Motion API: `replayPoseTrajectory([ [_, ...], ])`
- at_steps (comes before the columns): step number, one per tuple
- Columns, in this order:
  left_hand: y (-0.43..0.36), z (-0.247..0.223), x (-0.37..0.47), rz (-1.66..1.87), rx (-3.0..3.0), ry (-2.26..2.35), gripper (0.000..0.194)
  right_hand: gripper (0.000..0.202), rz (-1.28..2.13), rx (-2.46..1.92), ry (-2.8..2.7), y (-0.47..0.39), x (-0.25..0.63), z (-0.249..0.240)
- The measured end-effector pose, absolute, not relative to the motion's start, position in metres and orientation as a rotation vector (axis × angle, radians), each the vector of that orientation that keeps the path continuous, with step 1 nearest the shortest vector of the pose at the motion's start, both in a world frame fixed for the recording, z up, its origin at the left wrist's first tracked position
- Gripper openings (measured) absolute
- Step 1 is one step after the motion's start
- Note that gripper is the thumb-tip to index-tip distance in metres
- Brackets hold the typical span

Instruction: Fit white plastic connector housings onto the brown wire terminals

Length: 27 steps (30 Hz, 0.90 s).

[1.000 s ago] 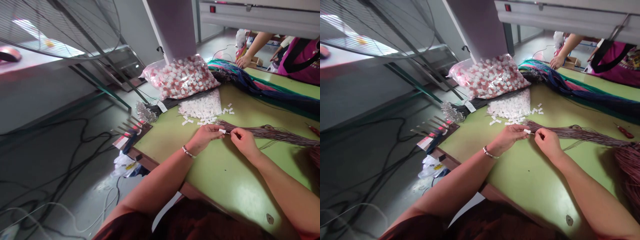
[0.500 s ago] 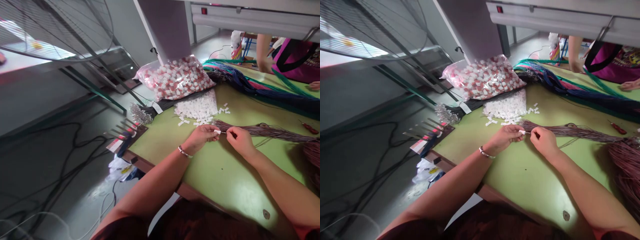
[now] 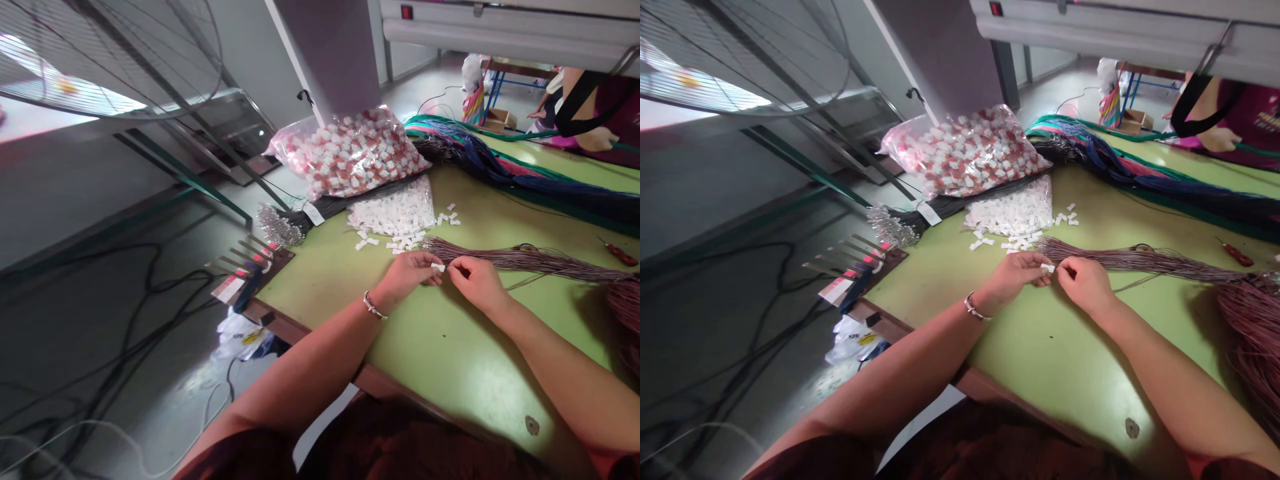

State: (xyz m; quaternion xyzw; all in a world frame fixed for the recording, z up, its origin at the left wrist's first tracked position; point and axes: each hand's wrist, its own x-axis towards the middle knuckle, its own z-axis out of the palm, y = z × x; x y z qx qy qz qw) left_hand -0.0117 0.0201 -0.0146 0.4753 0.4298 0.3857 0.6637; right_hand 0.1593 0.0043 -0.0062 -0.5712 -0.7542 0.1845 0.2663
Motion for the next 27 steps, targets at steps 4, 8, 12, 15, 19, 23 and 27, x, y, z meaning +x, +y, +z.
replayPoseTrajectory([
  [4, 0.021, -0.016, -0.012, 0.863, 1.051, 0.976, 0.013, 0.014, 0.446, -1.620, -2.055, 0.003, 0.159, -0.001],
  [8, 0.019, -0.018, -0.011, 0.837, 1.114, 0.987, 0.013, 0.015, 0.376, -1.605, -2.124, 0.002, 0.156, -0.002],
  [12, 0.014, -0.016, -0.008, 0.817, 1.214, 1.059, 0.009, 0.016, 0.361, -1.606, -2.187, 0.001, 0.153, -0.009],
  [15, 0.010, -0.015, -0.005, 0.801, 1.265, 1.121, 0.011, 0.015, 0.333, -1.651, -2.232, 0.000, 0.151, -0.011],
  [19, 0.009, -0.013, -0.007, 0.797, 1.279, 1.171, 0.015, 0.015, 0.276, -1.677, -2.243, -0.001, 0.150, -0.007],
  [23, 0.015, -0.012, -0.014, 0.783, 1.159, 1.064, 0.012, 0.014, 0.346, -1.600, -2.214, 0.000, 0.151, 0.000],
  [27, 0.019, -0.017, -0.017, 0.768, 1.110, 0.993, 0.011, 0.014, 0.444, -1.572, -2.176, 0.001, 0.152, -0.001],
])
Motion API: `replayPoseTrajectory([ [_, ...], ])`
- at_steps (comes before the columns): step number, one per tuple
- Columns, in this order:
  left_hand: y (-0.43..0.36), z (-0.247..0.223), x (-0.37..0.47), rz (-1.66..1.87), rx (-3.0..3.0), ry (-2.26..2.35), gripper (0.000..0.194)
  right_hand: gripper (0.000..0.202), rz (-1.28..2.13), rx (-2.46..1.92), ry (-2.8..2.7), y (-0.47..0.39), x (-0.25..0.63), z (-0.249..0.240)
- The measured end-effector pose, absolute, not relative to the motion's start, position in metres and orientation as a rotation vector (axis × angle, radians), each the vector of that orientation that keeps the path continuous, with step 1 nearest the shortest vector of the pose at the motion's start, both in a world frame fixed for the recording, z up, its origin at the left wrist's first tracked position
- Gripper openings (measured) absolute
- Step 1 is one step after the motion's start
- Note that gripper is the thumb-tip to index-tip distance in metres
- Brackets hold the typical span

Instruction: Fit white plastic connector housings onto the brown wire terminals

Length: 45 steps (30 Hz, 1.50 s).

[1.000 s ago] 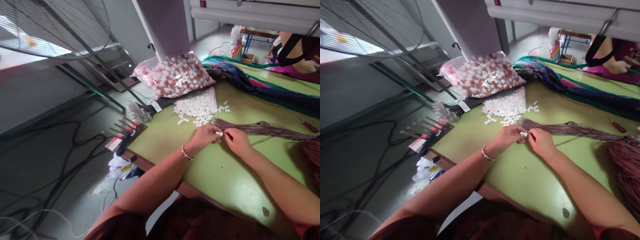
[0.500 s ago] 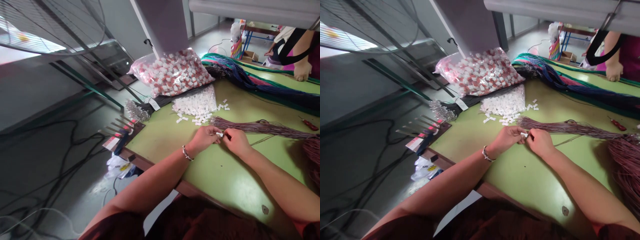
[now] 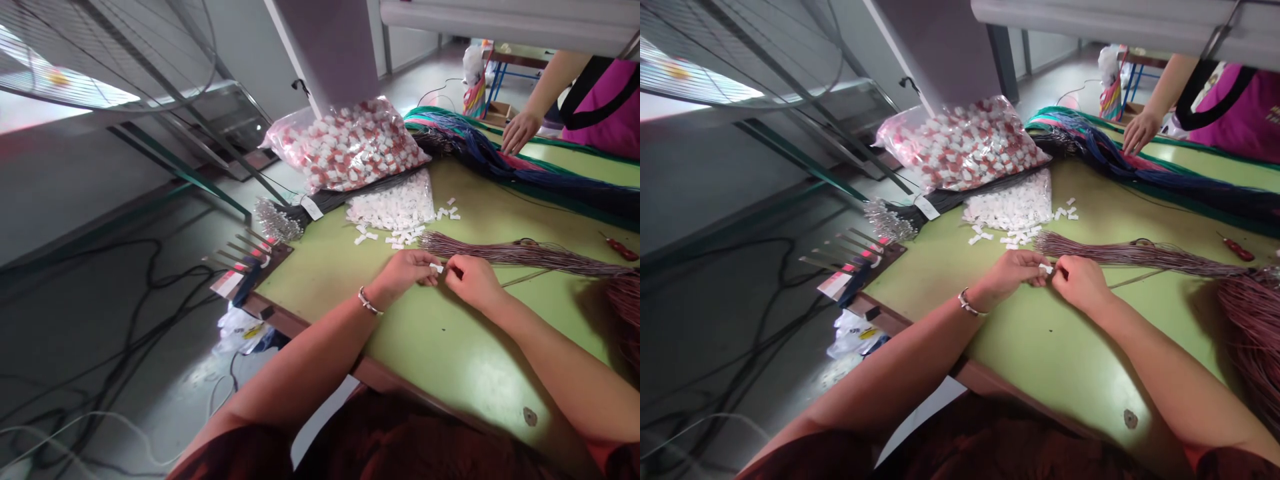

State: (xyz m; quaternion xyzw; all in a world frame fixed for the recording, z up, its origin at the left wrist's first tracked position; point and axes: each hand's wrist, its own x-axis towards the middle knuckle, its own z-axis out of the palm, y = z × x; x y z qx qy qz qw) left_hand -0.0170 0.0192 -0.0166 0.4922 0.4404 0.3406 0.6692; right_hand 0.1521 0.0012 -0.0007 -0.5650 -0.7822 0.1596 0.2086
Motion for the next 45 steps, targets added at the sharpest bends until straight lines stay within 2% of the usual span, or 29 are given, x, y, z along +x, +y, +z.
replayPoseTrajectory([
  [11, 0.013, -0.020, -0.010, 0.758, 1.287, 1.067, 0.010, 0.013, 0.625, -1.618, -2.007, 0.003, 0.152, -0.007],
  [19, 0.015, -0.020, -0.009, 1.026, 1.186, 0.976, 0.009, 0.011, 0.928, -1.564, -1.710, 0.006, 0.155, 0.001],
  [26, 0.017, -0.024, -0.013, 0.955, 1.231, 0.988, 0.015, 0.012, 1.094, -1.565, -1.602, 0.011, 0.157, -0.004],
  [33, 0.015, -0.023, -0.010, 1.045, 1.433, 0.946, 0.003, 0.013, 1.292, -1.548, -1.584, 0.013, 0.158, -0.004],
  [40, 0.012, -0.024, -0.005, 0.938, 1.289, 1.003, 0.004, 0.014, 1.290, -1.462, -1.641, 0.013, 0.159, -0.009],
  [45, 0.013, -0.026, -0.005, 0.963, 1.235, 1.001, 0.004, 0.016, 1.287, -1.586, -1.591, 0.014, 0.158, -0.007],
])
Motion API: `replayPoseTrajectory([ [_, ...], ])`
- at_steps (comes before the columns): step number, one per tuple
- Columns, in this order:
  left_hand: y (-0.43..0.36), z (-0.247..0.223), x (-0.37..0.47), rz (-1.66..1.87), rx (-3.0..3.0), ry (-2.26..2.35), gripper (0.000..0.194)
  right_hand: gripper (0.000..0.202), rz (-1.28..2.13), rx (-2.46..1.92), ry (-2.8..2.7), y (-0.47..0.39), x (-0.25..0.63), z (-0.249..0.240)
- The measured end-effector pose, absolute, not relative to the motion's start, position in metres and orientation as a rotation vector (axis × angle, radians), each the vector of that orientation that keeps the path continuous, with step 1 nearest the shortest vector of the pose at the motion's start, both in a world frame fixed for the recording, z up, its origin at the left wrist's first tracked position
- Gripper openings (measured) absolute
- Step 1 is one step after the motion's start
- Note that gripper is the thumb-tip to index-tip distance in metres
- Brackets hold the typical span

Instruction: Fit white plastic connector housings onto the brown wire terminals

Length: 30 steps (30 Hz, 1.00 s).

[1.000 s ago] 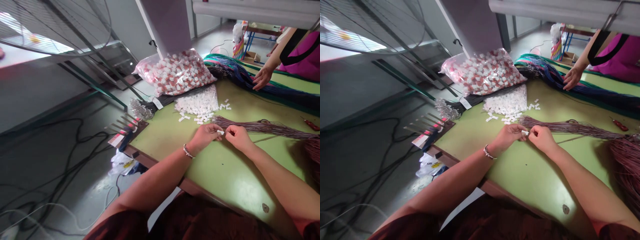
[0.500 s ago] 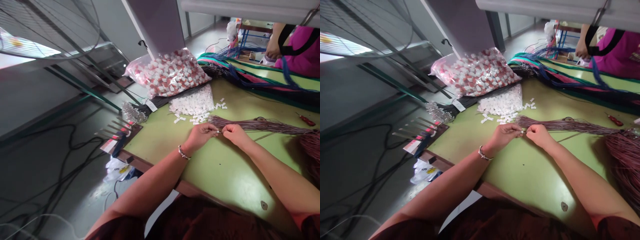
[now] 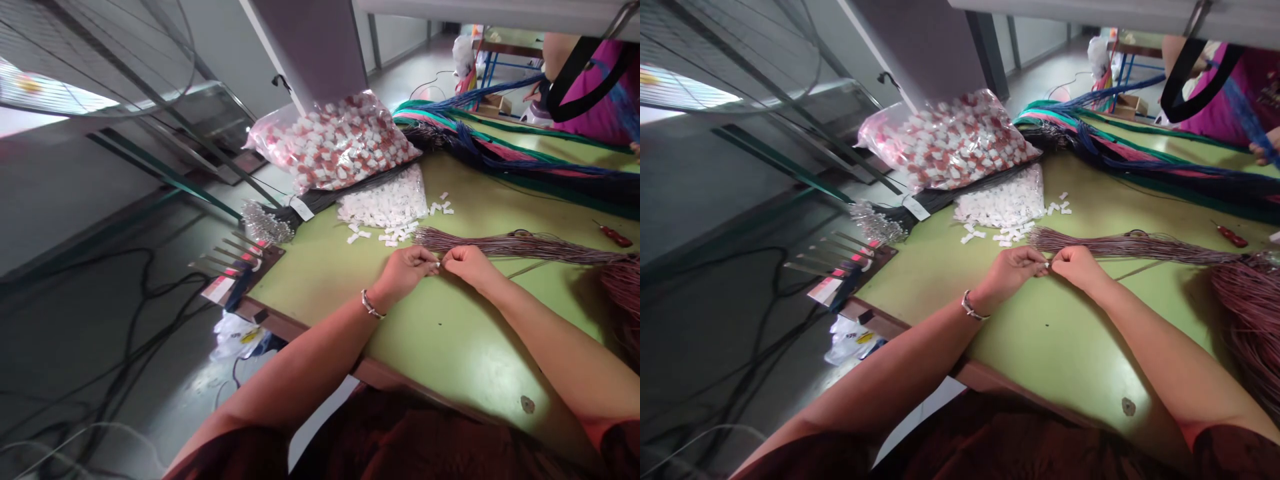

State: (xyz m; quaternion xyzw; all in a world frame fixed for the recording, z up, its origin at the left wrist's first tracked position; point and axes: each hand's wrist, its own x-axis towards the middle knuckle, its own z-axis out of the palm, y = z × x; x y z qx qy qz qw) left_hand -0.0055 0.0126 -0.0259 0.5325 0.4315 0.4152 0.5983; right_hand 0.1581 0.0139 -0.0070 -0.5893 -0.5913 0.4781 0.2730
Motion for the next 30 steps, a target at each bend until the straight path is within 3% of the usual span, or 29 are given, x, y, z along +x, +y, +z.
replayPoseTrajectory([
  [15, 0.013, -0.030, 0.000, 1.009, 1.318, 1.012, 0.004, 0.014, 1.196, -1.573, -1.640, 0.009, 0.154, -0.007],
  [30, 0.017, -0.039, -0.005, 1.126, 1.440, 0.876, 0.003, 0.013, 1.391, -1.529, -1.469, 0.013, 0.155, -0.008],
])
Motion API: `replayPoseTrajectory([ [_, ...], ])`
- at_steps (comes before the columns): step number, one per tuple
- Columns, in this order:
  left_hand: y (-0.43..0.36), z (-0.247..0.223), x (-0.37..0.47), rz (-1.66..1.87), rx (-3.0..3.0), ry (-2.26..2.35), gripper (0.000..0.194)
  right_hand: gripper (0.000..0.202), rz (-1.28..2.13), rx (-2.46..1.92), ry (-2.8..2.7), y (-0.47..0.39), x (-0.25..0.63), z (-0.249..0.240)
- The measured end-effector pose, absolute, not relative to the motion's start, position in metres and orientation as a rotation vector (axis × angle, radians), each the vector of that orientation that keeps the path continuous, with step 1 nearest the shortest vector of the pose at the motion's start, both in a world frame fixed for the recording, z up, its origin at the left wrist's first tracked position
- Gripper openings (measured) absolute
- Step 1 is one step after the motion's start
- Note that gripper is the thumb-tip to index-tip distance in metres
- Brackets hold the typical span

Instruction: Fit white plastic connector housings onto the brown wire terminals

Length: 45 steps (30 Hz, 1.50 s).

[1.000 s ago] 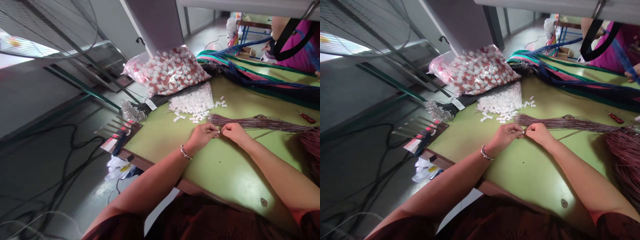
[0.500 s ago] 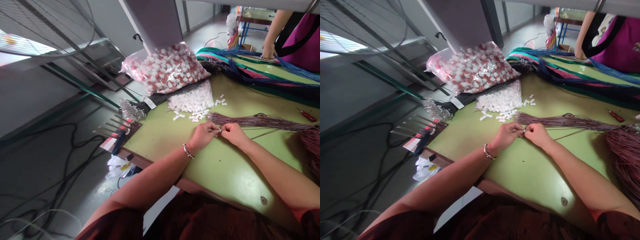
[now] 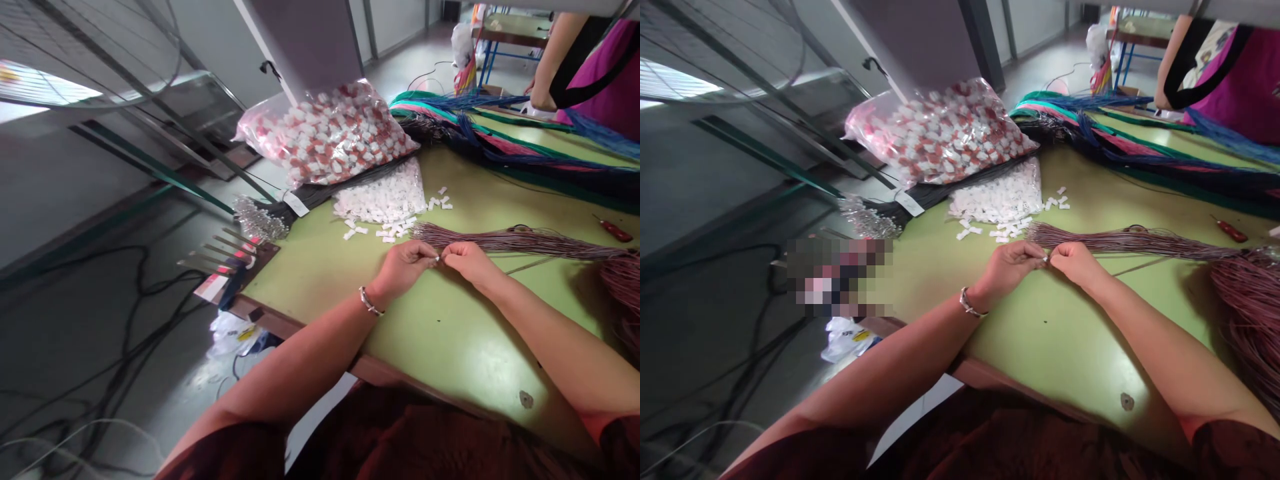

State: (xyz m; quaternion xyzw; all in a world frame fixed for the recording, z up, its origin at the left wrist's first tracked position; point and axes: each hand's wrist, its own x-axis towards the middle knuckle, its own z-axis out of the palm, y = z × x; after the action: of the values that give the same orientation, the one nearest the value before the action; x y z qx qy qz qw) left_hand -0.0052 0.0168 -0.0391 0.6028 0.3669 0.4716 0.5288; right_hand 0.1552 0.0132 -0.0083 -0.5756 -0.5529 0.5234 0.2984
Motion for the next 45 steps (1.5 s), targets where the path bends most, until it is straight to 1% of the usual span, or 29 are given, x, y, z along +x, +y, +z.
replayPoseTrajectory([
  [7, 0.012, -0.031, 0.000, 1.058, 1.462, 0.951, 0.004, 0.013, 1.300, -1.511, -1.576, 0.012, 0.156, -0.008],
  [12, 0.013, -0.033, -0.004, 1.010, 1.492, 1.005, 0.003, 0.014, 1.339, -1.517, -1.581, 0.014, 0.157, -0.010],
  [20, 0.017, -0.039, -0.006, 1.121, 1.620, 0.936, 0.003, 0.012, 1.427, -1.549, -1.448, 0.016, 0.157, -0.011],
  [28, 0.014, -0.038, 0.000, 1.120, 1.704, 0.950, 0.009, 0.012, 1.387, -1.492, -1.495, 0.015, 0.157, -0.014],
  [32, 0.013, -0.034, -0.002, 1.050, 1.637, 0.990, 0.007, 0.014, 1.356, -1.529, -1.568, 0.014, 0.158, -0.013],
  [35, 0.013, -0.030, -0.010, 0.923, 1.612, 1.068, 0.004, 0.014, 1.368, -1.539, -1.730, 0.012, 0.161, -0.005],
  [37, 0.010, -0.028, -0.016, 0.807, 1.653, 1.126, 0.004, 0.014, 1.275, -1.558, -1.948, 0.010, 0.162, 0.002],
  [38, 0.007, -0.026, -0.019, 0.754, 1.704, 1.146, 0.005, 0.015, 1.162, -1.567, -2.070, 0.010, 0.163, 0.005],
  [40, -0.002, -0.022, -0.025, 0.685, 1.841, 1.144, 0.007, 0.016, 0.827, -1.565, -2.247, 0.011, 0.162, 0.008],
  [43, -0.017, -0.012, -0.033, 0.635, 2.016, 0.950, 0.007, 0.021, 0.363, -1.502, -2.349, 0.016, 0.158, 0.003],
  [45, -0.020, -0.005, -0.038, 0.629, 2.015, 0.819, 0.007, 0.021, 0.212, -1.479, -2.413, 0.020, 0.153, -0.003],
])
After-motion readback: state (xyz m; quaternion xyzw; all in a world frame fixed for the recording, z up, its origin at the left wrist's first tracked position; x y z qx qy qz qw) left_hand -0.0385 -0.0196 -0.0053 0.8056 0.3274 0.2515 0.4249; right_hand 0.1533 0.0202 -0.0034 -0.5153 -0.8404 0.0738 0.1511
